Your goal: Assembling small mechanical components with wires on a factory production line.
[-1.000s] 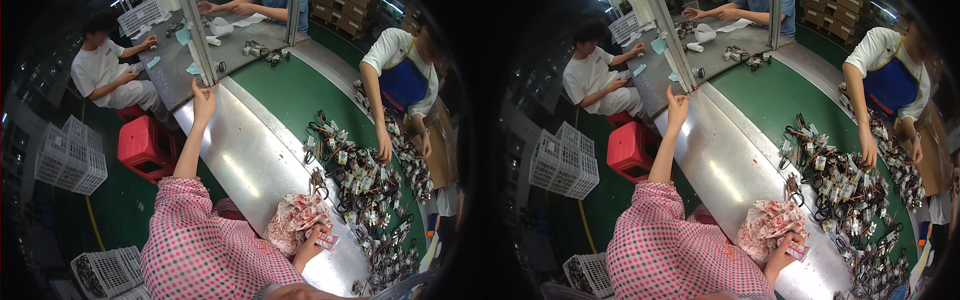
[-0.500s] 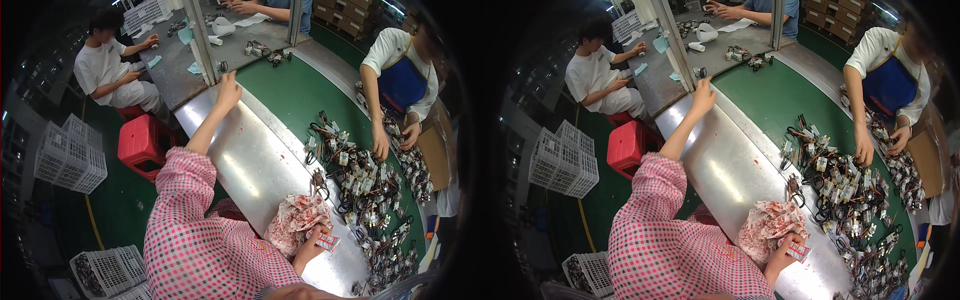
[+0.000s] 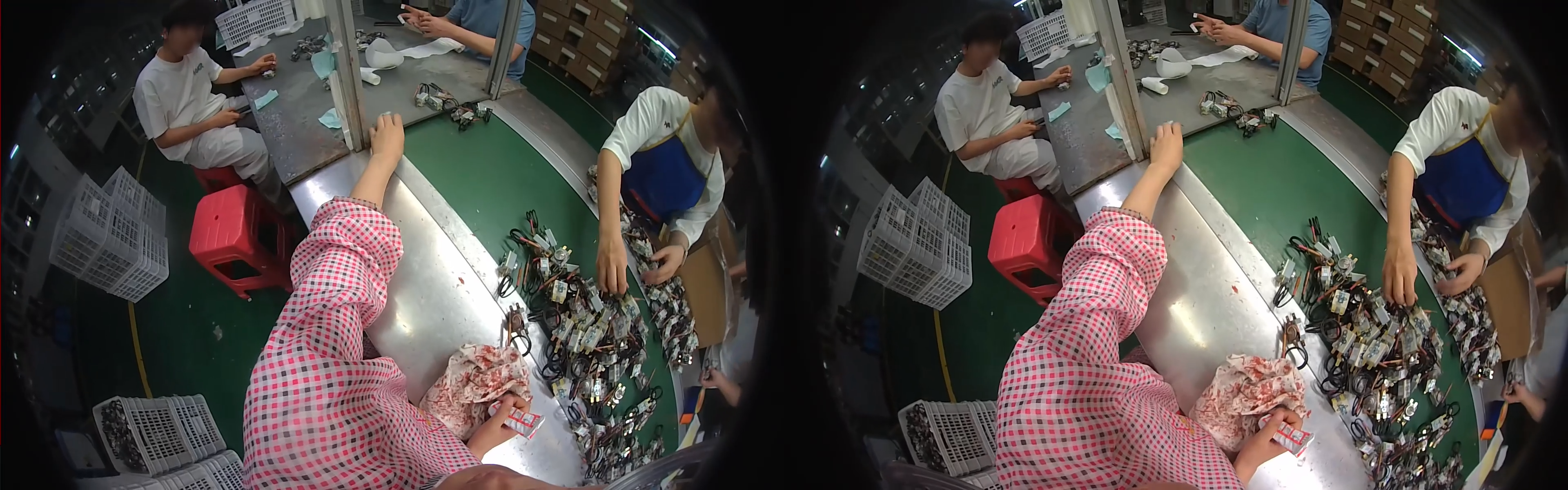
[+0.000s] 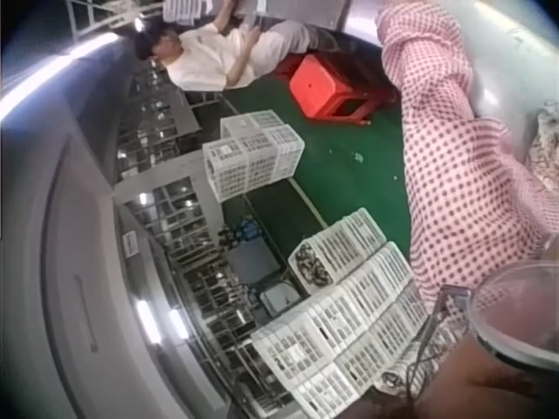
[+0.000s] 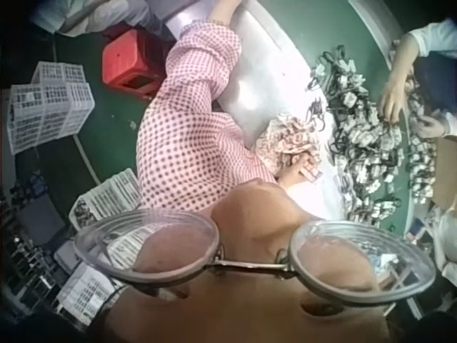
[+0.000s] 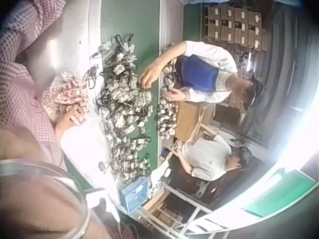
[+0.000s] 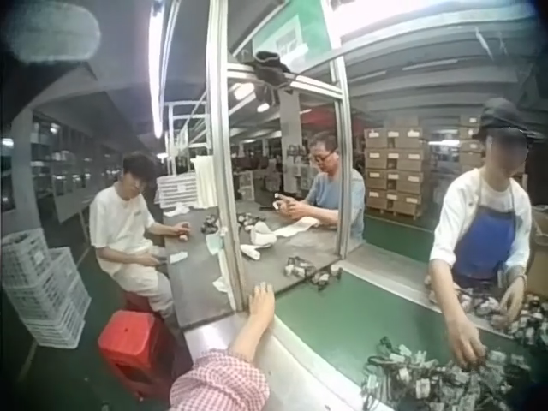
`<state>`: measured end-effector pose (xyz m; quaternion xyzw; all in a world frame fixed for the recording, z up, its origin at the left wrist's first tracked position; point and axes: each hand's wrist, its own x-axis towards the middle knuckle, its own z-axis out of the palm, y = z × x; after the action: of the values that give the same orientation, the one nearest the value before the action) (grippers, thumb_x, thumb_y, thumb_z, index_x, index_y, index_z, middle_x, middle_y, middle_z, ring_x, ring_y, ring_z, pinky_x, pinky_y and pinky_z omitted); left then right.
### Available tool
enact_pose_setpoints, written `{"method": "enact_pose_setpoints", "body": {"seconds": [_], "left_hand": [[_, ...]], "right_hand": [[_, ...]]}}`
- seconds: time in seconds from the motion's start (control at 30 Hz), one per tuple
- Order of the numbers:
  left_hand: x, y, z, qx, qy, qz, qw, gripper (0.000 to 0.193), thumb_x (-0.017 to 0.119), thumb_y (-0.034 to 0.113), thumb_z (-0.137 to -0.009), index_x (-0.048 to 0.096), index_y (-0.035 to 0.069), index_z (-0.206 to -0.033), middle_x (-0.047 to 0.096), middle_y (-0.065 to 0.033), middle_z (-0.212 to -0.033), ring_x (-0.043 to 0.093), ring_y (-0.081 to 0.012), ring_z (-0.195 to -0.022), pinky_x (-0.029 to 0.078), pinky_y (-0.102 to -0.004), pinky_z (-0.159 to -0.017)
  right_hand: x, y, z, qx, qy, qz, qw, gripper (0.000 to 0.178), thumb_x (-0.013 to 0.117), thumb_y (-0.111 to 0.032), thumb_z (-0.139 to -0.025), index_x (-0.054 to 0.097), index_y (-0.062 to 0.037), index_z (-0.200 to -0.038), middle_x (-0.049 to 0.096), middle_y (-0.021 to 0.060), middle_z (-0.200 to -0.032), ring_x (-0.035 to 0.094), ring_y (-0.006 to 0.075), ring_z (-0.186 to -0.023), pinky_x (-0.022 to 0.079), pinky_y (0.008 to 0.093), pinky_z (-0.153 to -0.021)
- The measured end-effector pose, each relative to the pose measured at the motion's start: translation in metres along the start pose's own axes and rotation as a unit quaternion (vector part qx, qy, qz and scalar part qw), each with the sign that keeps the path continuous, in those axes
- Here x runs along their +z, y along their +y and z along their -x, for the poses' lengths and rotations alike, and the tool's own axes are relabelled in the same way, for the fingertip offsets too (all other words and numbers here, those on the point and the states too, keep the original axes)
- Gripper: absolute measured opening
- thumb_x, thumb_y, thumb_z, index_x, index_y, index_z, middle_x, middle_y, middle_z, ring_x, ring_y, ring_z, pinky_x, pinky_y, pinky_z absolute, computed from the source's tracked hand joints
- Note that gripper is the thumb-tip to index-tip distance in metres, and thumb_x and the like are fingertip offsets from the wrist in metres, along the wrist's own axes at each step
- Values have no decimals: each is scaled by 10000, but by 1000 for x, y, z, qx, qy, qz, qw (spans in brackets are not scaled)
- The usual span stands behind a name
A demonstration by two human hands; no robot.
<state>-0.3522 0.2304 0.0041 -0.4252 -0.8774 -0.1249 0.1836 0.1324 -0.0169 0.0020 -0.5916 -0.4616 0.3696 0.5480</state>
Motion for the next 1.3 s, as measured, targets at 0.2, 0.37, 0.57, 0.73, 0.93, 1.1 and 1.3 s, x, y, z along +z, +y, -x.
{"method": "enact_pose_setpoints", "body": {"seconds": [0.2, 0.37, 0.57, 0.73, 0.93, 1.1, 1.3], "left_hand": [[-5, 9, 0, -108, 67, 110, 986, 291, 469, 115, -798, 462, 7, -1068, 453, -120, -1037, 468, -272, -1020, 476, -351, -736], [14, 6, 0, 0, 46, -48, 998, 206, 529, 164, -764, 567, 27, -913, 482, -119, -1000, 486, -263, -940, 460, -345, -725], [-8, 2, 37, 27, 59, 105, 992, 389, 649, 195, -663, 493, -1, -960, 508, -138, -953, 520, -281, -864, 452, -326, -685], [-59, 64, 112, -119, -171, 766, 609, 247, 500, 138, -805, 438, -9, -994, 505, -108, -904, 512, -140, -713, 424, -257, -613], [-205, 131, 259, -27, -460, 854, 241, 427, 512, 144, -801, 355, 18, -1178, 474, -43, -965, 398, -91, -686, 362, -240, -604], [-255, 156, 318, -10, -510, 853, 111, 444, 552, 34, -767, 350, 34, -1163, 459, -48, -958, 448, -99, -721, 398, -238, -632], [-264, 153, 336, 2, -520, 841, 150, 454, 541, 27, -777, 324, 30, -1177, 450, -36, -992, 470, -90, -868, 413, -205, -718]], "right_hand": [[4, -5, 2, -3, 6, -3, 1000, 138, 503, -142, -832, 437, -50, -754, 418, 7, -684, 371, 92, -605, 313, 220, -549], [5, -8, 0, -17, 0, -5, 1000, 139, 510, -131, -827, 437, -49, -743, 427, 6, -683, 379, 90, -596, 320, 218, -550], [0, -12, 2, -24, -7, -62, 998, 97, 513, -88, -811, 457, -47, -743, 463, 11, -695, 416, 86, -646, 335, 209, -618], [-11, -42, -13, 72, 88, -293, 949, 159, 496, -180, -821, 429, -74, -723, 465, 32, -655, 442, 106, -591, 371, 207, -501], [-2, -122, -40, -88, 112, -456, 879, 229, 442, -255, -821, 354, -91, -687, 398, 45, -586, 358, 103, -495, 305, 209, -446], [13, -153, -35, -205, 97, -465, 856, 228, 388, -242, -849, 340, -85, -691, 389, 56, -558, 328, 107, -456, 257, 226, -431], [12, -155, -23, -231, 99, -443, 861, 240, 350, -252, -855, 311, -89, -683, 373, 73, -521, 333, 126, -434, 274, 235, -422]]}}
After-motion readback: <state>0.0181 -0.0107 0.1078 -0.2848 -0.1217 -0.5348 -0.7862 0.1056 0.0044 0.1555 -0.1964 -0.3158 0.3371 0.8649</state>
